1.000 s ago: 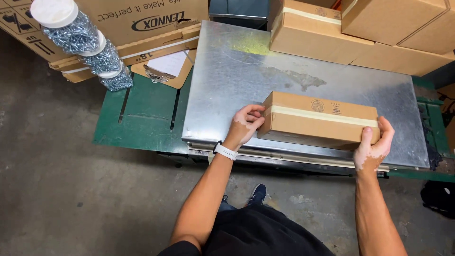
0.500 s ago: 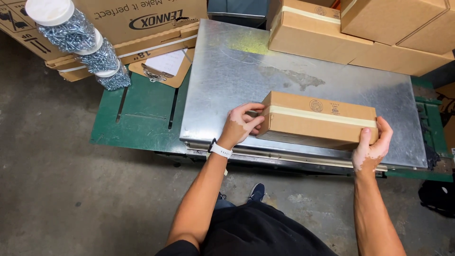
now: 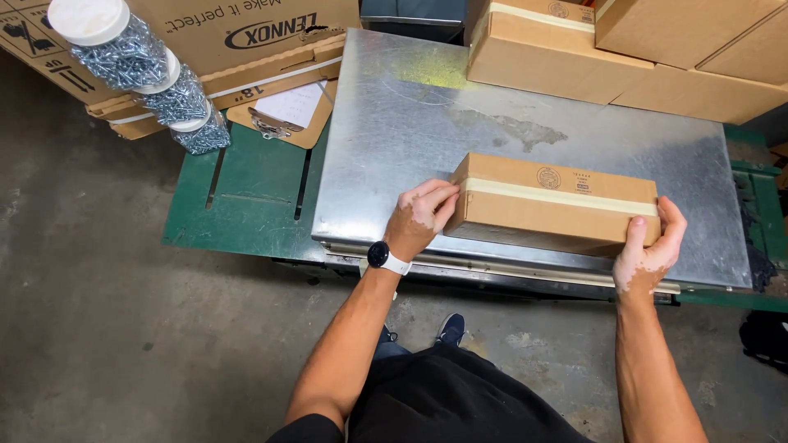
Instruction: The person peels tape off cardboard boxes to open them and remove jars of screws, then collapses the empty boxes and places them to the side.
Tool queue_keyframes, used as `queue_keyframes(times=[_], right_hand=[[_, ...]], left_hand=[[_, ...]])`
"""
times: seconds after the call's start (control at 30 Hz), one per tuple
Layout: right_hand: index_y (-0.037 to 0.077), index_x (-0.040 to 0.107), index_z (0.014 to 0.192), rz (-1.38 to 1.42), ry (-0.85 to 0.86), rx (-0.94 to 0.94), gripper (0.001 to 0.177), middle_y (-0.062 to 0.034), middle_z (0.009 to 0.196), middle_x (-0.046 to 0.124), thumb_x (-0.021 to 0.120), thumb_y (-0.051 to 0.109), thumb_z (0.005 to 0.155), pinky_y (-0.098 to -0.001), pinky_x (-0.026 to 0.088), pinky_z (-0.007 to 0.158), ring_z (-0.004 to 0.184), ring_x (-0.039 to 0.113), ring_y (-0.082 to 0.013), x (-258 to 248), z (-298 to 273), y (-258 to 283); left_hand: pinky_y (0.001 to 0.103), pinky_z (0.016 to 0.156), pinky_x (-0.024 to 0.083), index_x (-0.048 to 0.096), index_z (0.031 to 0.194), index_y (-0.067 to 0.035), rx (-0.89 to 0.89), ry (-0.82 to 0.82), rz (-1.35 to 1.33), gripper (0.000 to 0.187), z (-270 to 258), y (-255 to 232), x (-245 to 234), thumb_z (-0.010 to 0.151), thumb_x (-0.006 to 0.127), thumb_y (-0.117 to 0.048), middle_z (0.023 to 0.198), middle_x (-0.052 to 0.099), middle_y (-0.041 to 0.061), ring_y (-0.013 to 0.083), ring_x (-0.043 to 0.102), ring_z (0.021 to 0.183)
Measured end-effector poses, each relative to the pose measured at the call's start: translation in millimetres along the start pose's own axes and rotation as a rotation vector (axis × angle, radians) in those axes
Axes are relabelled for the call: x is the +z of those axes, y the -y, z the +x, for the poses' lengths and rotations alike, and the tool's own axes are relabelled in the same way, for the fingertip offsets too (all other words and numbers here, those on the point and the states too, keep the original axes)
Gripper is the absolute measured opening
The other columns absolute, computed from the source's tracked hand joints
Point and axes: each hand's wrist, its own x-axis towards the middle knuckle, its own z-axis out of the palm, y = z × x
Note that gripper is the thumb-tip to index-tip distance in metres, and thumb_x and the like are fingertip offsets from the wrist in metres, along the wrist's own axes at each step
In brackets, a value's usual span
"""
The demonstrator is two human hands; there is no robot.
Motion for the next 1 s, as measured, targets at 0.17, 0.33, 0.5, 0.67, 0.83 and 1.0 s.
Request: queue_keyframes(times=[0.17, 0.33, 0.5, 0.67, 0.83, 1.0], right_hand=[[-0.005, 0.055, 0.159, 0.018, -0.004, 0.005, 0.048, -0.0282, 0.148, 0.063, 0.062, 0.023, 0.119, -0.0503, 0.048, 0.113, 0.135, 0.061, -0.04, 0, 0, 3], [-0.006, 0.053, 0.159, 0.035, 0.004, -0.005, 0.051, -0.0296, 0.148, 0.062, 0.062, 0.027, 0.121, -0.0508, 0.049, 0.113, 0.136, 0.061, -0.0411, -2, 0, 3], [-0.005, 0.053, 0.16, 0.045, 0.012, 0.012, 0.051, -0.0308, 0.144, 0.063, 0.063, 0.024, 0.12, -0.0508, 0.048, 0.11, 0.13, 0.061, -0.0402, -2, 1, 6], [-0.002, 0.049, 0.164, -0.003, 0.051, 0.057, 0.055, -0.0318, 0.145, 0.067, 0.063, 0.025, 0.119, -0.0516, 0.049, 0.109, 0.131, 0.065, -0.0421, -8, 3, 12], [0.002, 0.048, 0.165, -0.054, 0.056, 0.1, 0.055, -0.0307, 0.143, 0.069, 0.063, 0.026, 0.118, -0.0542, 0.049, 0.103, 0.127, 0.066, -0.0444, -10, 2, 15], [-0.002, 0.051, 0.163, 0.042, 0.032, 0.06, 0.052, -0.0307, 0.142, 0.067, 0.068, 0.018, 0.119, -0.049, 0.049, 0.11, 0.129, 0.065, -0.0412, -5, 0, 5]], left_hand=[[0.037, 0.078, 0.065, 0.08, 0.114, -0.001, 0.02, -0.067, 0.114, 0.013, 1, -1, 6, 0.103, 0.074, -0.001, 0.112, 0.079, 0.008, 0.0268, 0.078, 0.09], [0.038, 0.069, 0.06, 0.074, 0.105, -0.005, 0.042, -0.03, 0.135, 0.006, 8, -4, -2, 0.104, 0.071, 0.0, 0.106, 0.074, 0.005, 0.0255, 0.072, 0.081], [0.038, 0.063, 0.056, 0.07, 0.106, -0.005, 0.038, -0.042, 0.146, 0.008, 10, -16, -3, 0.105, 0.066, 0.002, 0.108, 0.07, 0.005, 0.0259, 0.067, 0.075], [0.047, 0.114, 0.044, 0.073, 0.109, -0.015, -0.689, -0.03, 0.015, 0.035, 5, -28, 9, 0.112, 0.044, -0.034, 0.095, 0.081, 0.003, 0.0311, 0.079, 0.094], [0.026, 0.037, 0.024, 0.06, 0.079, -0.01, -1.323, 0.109, -0.548, 0.065, 36, -43, -4, 0.104, 0.056, -0.07, 0.061, 0.054, 0.003, 0.012, 0.045, 0.041], [0.024, 0.037, 0.011, 0.06, 0.085, -0.013, -1.4, 0.07, -0.779, 0.042, 32, -10, 7, 0.103, 0.077, -0.046, 0.059, 0.048, -0.002, 0.0052, 0.033, 0.041]])
